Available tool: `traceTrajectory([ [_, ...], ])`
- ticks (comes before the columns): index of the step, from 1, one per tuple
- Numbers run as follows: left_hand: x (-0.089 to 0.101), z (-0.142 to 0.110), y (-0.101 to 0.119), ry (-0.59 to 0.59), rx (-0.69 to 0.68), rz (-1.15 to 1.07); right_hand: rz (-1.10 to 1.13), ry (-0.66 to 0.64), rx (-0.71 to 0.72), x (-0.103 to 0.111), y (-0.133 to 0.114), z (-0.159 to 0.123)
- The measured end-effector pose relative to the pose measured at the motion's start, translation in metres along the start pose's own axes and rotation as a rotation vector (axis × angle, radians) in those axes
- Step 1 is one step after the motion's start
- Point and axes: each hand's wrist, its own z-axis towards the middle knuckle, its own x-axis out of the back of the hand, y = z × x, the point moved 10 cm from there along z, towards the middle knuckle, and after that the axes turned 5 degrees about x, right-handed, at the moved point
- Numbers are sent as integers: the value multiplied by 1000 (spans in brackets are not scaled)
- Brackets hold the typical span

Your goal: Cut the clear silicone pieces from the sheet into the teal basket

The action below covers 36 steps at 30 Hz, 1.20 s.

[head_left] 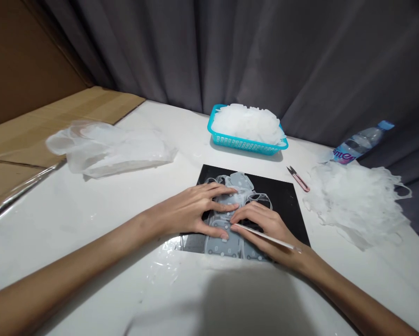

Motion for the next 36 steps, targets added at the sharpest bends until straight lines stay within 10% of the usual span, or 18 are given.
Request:
traceTrajectory([
  [23, 5, 3, -5, 67, 11, -59, -505, 21, 329, -13, -17, -10],
  [36, 1, 3, -2, 26, 31, -40, -238, 30, 232, 2, -17, -3],
])
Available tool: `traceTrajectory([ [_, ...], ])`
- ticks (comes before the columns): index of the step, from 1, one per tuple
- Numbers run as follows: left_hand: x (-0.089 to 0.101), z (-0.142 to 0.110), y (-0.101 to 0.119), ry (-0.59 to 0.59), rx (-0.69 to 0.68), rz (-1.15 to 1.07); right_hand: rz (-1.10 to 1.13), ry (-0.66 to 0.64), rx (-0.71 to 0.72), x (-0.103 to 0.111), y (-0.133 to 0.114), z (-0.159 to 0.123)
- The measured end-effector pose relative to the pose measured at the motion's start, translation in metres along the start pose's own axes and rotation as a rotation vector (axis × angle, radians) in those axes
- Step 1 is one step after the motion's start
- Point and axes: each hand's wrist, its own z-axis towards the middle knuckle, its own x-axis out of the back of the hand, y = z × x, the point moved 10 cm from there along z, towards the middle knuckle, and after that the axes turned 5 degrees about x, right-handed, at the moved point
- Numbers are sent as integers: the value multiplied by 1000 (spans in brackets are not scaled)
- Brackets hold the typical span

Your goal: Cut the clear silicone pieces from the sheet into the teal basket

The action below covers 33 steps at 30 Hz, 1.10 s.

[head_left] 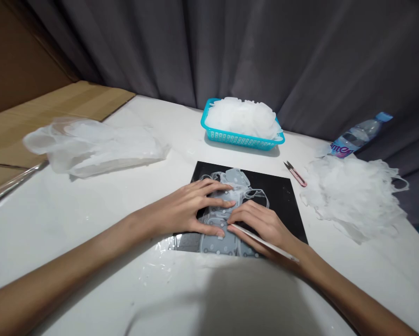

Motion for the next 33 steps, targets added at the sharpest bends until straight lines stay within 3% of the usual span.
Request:
traceTrajectory([
  [12, -2, -1, -1, -30, 17, -19, -195, -30, 38, -8, -4, -6],
  [19, -4, -3, -2, -43, 19, -6, -312, -5, 138, -11, -8, -9],
  [26, -6, -5, -3, -54, 43, -115, -449, -78, 143, -23, -14, -1],
  [28, -9, -7, -5, -75, 59, -155, -393, 20, 63, -6, 2, 4],
  [33, -15, -10, -14, -133, 148, -190, -275, 463, -381, 77, 82, -9],
])
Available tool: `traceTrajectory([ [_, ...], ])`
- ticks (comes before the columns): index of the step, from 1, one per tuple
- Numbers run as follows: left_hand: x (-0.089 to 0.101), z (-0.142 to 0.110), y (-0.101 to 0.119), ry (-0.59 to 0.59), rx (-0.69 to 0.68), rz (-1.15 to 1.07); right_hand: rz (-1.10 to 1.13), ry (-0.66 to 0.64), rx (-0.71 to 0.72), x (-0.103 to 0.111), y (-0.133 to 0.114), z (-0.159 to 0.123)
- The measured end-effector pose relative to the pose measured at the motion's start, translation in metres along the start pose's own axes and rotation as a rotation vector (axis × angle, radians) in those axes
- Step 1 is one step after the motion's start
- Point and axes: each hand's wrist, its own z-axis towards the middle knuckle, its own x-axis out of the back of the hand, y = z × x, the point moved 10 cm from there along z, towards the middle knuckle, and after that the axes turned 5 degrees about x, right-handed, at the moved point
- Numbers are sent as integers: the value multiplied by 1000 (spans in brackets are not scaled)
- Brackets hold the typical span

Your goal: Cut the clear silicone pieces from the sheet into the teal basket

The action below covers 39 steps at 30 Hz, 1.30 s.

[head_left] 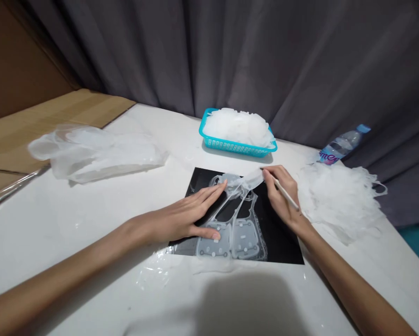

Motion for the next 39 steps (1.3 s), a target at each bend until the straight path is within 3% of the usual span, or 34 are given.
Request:
traceTrajectory([
  [2, 9, -1, 2, 59, 15, -9, 22, 37, -102, 13, 17, 6],
  [4, 23, -3, 12, 172, -4, -4, 91, 29, -136, 19, 14, 5],
  [7, 43, -8, 28, 364, 0, -25, 245, -12, -139, 18, -14, -4],
  [9, 44, -8, 29, 420, 64, -154, 342, -71, -137, 9, -37, -13],
  [10, 38, -6, 26, 400, 109, -280, 394, -101, -128, 4, -49, -18],
  [14, -13, 6, 11, 130, 316, -1000, 633, -313, -7, -24, -88, -37],
  [16, -23, 8, 6, 99, 373, -1172, 698, -411, 27, -29, -93, -42],
  [22, -19, 5, 1, 104, 402, -1127, 491, -284, -31, -1, -53, -25],
  [25, -15, 5, -1, 141, 392, -1084, 417, -256, -13, -2, -46, -25],
  [30, -20, 5, -4, 143, 370, -1084, 407, -528, 12, -40, -53, -45],
  [35, -26, 3, -8, 145, 354, -1063, 455, -523, -96, -42, -48, -42],
  [39, -26, 3, -7, 136, 389, -1111, 423, -618, -75, -46, -52, -42],
])
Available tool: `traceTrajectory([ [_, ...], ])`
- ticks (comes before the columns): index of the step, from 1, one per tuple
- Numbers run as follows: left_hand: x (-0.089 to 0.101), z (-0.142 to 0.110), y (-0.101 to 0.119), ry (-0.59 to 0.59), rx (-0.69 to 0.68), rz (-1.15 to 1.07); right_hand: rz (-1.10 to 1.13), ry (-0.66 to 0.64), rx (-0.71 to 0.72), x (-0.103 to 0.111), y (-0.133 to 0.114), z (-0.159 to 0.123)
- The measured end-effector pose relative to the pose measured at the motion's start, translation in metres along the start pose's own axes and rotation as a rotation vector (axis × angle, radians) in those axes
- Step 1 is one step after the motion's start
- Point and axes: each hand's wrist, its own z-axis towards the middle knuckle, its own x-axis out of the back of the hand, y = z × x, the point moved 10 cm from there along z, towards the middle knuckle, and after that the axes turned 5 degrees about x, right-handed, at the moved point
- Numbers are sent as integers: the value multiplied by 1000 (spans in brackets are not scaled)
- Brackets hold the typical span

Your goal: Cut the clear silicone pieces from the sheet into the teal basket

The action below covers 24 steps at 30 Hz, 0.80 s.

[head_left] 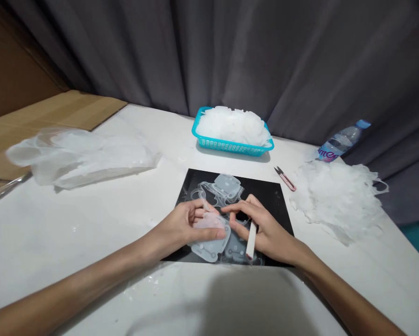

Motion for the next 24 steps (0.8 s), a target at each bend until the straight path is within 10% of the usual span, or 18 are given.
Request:
traceTrajectory([
  [8, -4, -5, 10, 6, 6, 10, -156, -101, 43, -6, -5, -4],
  [17, 2, 9, 9, -61, 19, 32, -620, 137, 211, -2, -4, 15],
  [24, 6, 7, 16, -8, -52, 95, -297, 50, 220, 2, -6, 12],
])
